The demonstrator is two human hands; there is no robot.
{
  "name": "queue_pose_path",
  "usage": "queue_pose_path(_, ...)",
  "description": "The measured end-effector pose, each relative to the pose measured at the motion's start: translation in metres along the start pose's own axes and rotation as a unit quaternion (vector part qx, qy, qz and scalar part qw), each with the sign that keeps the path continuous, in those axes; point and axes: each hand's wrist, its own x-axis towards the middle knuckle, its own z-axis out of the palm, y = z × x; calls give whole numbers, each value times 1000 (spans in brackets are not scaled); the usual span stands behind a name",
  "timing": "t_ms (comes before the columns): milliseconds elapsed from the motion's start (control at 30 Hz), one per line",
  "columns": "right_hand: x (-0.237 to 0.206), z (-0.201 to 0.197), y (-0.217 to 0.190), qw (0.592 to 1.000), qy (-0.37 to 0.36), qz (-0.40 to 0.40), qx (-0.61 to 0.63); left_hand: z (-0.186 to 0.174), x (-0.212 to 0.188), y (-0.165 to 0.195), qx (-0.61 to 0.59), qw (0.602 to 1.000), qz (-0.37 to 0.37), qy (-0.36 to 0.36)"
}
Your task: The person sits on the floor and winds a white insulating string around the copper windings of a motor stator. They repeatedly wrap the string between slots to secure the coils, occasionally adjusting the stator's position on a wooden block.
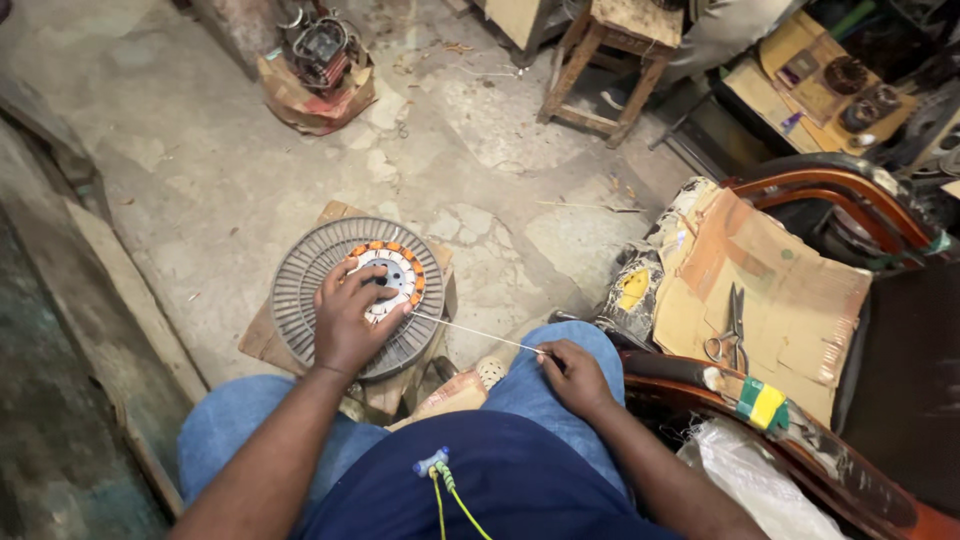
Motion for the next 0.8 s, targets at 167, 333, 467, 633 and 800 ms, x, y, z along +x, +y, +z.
queue_pose_path(167, 3, -4, -8, 999, 32, 17, -39, -2, 1, 1, 4, 1000, -1, 0)
queue_pose_path(333, 6, -8, -16, 994, 15, 76, -78, -5, 6, 3, 19, 1000, 4, -17)
queue_pose_path(467, 11, -10, -23, 993, -19, 73, -86, -7, 7, 2, -4, 1000, -2, -20)
queue_pose_path(633, 21, -10, -31, 991, -41, 95, -88, -11, 5, -2, -13, 1000, -2, -25)
queue_pose_path(800, 21, -13, -33, 988, -50, 128, -67, -14, 8, -3, -24, 999, -9, -32)
